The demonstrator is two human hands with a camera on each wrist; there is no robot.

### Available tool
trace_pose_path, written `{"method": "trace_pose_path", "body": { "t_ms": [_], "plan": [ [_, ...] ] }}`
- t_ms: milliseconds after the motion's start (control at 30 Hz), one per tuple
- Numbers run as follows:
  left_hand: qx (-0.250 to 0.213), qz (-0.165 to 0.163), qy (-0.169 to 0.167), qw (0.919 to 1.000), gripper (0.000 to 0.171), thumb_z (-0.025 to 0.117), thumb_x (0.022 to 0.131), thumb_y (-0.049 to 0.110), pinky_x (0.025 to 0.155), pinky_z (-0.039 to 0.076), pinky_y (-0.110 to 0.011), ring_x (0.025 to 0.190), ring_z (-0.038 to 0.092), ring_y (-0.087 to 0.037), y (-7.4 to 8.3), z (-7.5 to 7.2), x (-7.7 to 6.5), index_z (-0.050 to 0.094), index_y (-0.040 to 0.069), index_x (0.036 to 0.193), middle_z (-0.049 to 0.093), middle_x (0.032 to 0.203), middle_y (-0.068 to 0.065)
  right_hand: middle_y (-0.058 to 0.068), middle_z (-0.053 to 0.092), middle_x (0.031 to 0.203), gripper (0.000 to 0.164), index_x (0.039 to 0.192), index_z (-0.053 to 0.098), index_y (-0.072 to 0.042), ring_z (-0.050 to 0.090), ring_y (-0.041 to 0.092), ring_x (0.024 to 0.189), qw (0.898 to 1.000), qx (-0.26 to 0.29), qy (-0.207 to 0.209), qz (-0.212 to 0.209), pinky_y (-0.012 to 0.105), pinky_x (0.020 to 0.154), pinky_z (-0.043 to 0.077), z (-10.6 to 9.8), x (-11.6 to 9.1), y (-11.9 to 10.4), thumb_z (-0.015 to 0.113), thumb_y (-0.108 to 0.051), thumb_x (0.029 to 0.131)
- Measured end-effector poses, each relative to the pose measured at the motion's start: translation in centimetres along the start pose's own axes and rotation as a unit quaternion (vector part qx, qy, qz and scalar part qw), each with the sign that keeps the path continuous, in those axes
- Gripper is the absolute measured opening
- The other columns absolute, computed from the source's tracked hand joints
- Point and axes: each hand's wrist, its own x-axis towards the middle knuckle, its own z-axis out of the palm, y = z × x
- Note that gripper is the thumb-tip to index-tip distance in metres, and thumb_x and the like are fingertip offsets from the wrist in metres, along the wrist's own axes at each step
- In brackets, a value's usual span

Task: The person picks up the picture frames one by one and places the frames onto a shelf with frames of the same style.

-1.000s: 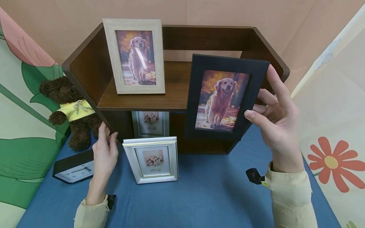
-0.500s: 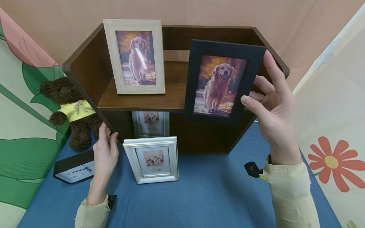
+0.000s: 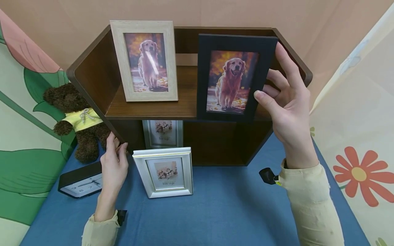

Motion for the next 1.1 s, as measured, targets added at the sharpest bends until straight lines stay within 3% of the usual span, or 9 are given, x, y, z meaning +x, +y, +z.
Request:
{"method": "trace_pose_path", "body": {
  "t_ms": [33,133,233,333,667,867,967,1033,1100],
  "plan": [
    [0.002,0.0,0.0,1.0,0.057,0.052,0.109,-0.009,0.093,0.053,-0.056,0.12,0.068,-0.048,0.0,0.0,0.0,0.038,0.003,0.163,0.062,0.143,-0.029,0.02,0.051,0.156,0.077,0.163,0.044,-0.003,0.064,0.038,0.124,1.0,-0.003,0.003,-0.001,0.035,0.099,0.057,0.1,0.1,0.1,0.061,0.019,0.091],
    [0.003,0.001,0.001,1.0,0.057,0.052,0.109,-0.009,0.097,0.054,-0.03,0.118,0.069,-0.047,-0.1,0.0,-0.1,0.038,0.003,0.163,0.063,0.143,-0.029,0.017,0.049,0.158,0.076,0.163,0.044,-0.004,0.062,0.038,0.127,1.0,-0.01,0.011,0.004,0.035,0.099,0.057,0.5,0.4,0.2,0.062,0.017,0.092],
    [-0.002,0.002,0.001,1.0,0.057,0.052,0.109,-0.01,0.092,0.043,-0.007,0.115,0.07,-0.049,-0.1,0.0,-0.1,0.038,0.004,0.163,0.063,0.142,-0.03,0.014,0.049,0.159,0.075,0.163,0.045,-0.004,0.06,0.038,0.128,0.999,-0.022,0.02,0.011,0.034,0.1,0.056,0.8,0.6,0.3,0.063,0.016,0.093],
    [-0.006,0.003,0.001,1.0,0.058,0.052,0.108,-0.011,0.088,0.036,0.0,0.114,0.07,-0.05,-0.1,0.0,-0.1,0.038,0.003,0.163,0.063,0.141,-0.03,0.014,0.051,0.156,0.073,0.163,0.045,-0.004,0.059,0.037,0.128,0.999,-0.032,0.027,0.016,0.034,0.101,0.055,0.9,0.9,0.5,0.064,0.014,0.095],
    [-0.002,0.0,0.002,1.0,0.056,0.052,0.109,-0.01,0.089,0.035,0.0,0.114,0.07,-0.05,-0.1,0.0,-0.2,0.039,0.002,0.162,0.063,0.142,-0.03,0.008,0.053,0.157,0.069,0.163,0.046,-0.008,0.059,0.038,0.128,0.997,-0.082,0.008,-0.008,0.034,0.101,0.055,0.5,2.0,1.7,0.061,0.012,0.099],
    [0.0,-0.001,0.002,1.0,0.055,0.052,0.109,-0.01,0.091,0.038,-0.003,0.115,0.07,-0.049,-0.1,0.0,-0.1,0.04,0.002,0.161,0.063,0.142,-0.03,0.008,0.056,0.156,0.07,0.164,0.043,-0.008,0.059,0.037,0.127,0.997,-0.074,0.016,-0.01,0.034,0.099,0.055,0.3,2.5,2.2,0.058,0.015,0.099],
    [0.004,-0.003,0.002,1.0,0.055,0.053,0.108,-0.01,0.097,0.054,-0.023,0.115,0.07,-0.049,0.0,0.1,-0.1,0.039,0.001,0.161,0.063,0.143,-0.03,0.009,0.057,0.154,0.071,0.165,0.043,-0.007,0.059,0.037,0.128,0.997,-0.075,0.024,-0.008,0.033,0.1,0.055,0.2,2.7,2.4,0.059,0.015,0.1],
    [0.006,-0.005,0.002,1.0,0.055,0.052,0.108,-0.01,0.096,0.057,-0.034,0.115,0.07,-0.049,0.0,0.1,-0.1,0.039,0.001,0.161,0.063,0.143,-0.03,0.009,0.058,0.153,0.071,0.164,0.044,-0.008,0.059,0.037,0.127,0.997,-0.071,0.03,0.0,0.033,0.099,0.055,0.3,2.9,2.5,0.059,0.016,0.1],
    [0.006,-0.006,0.002,1.0,0.055,0.052,0.108,-0.011,0.095,0.057,-0.032,0.115,0.07,-0.05,0.1,0.1,-0.1,0.039,0.001,0.161,0.063,0.142,-0.03,0.009,0.057,0.154,0.07,0.164,0.044,-0.008,0.059,0.037,0.127,0.997,-0.072,0.027,-0.001,0.033,0.099,0.055,0.2,3.1,2.7,0.059,0.017,0.1]
  ]
}}
